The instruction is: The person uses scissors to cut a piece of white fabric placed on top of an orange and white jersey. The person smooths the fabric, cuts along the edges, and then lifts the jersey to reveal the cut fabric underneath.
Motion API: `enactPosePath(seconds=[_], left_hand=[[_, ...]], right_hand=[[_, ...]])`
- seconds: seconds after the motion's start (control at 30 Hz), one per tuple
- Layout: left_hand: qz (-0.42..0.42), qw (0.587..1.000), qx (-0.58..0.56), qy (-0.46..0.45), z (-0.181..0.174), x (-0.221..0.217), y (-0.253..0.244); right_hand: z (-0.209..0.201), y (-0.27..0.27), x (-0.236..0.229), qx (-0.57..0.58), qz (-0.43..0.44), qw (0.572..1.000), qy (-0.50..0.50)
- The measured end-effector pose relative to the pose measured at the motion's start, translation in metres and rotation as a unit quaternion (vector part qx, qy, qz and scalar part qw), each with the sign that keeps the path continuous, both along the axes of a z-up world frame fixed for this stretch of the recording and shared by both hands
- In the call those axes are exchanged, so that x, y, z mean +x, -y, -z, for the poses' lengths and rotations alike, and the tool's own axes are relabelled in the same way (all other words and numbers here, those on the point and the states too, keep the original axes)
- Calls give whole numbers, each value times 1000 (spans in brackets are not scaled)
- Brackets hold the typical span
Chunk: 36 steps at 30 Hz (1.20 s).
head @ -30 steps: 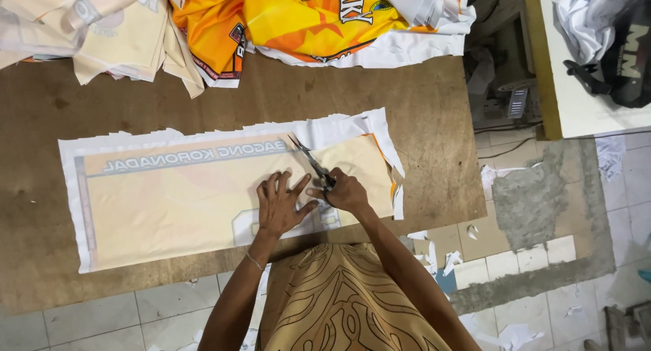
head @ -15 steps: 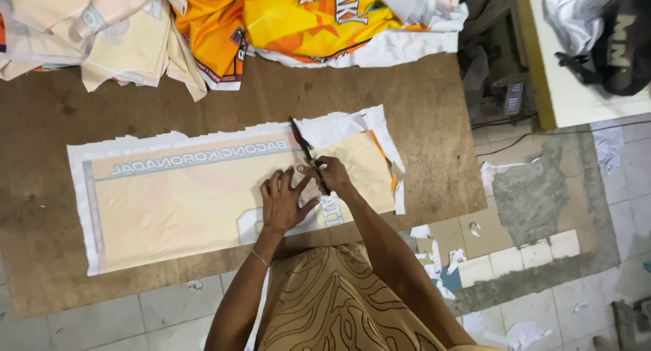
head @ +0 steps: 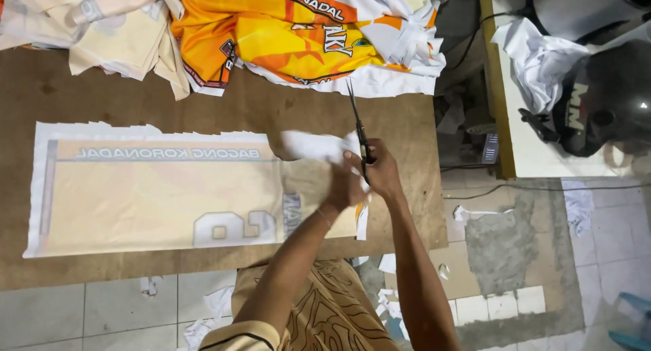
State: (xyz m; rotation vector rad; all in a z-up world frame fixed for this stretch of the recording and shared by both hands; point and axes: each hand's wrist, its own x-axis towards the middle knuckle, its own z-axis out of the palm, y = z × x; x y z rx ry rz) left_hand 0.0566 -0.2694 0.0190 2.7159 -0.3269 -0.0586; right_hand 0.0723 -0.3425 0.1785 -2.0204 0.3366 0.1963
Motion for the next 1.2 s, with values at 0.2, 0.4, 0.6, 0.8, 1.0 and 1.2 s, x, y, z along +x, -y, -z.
enactPosePath(seconds=[0.2,0.4,0.6,0.8,1.0,1.2], left_hand=[[382,905,-178,-50,-44,-54,6],[128,990,16,-60,-51,-86,-77],[161,986,-35,-27,-56,-98,-59],[132,985,-112,9,-46,-90,-74],[111,972,-205,-42,-59,-68,-118],[-50,974,-189,116,-29,-77,-215]], right_hand=[[36,26,25,-138,-130,982,-4],[110,29,59,-99,-233,965,-72],[92,66,88,58,-399,871,-282],[76,30,115,23,-459,825,-329],[76,-13,142,-125,-549,807,-180],[125,-19,165,-118,-487,837,-219]])
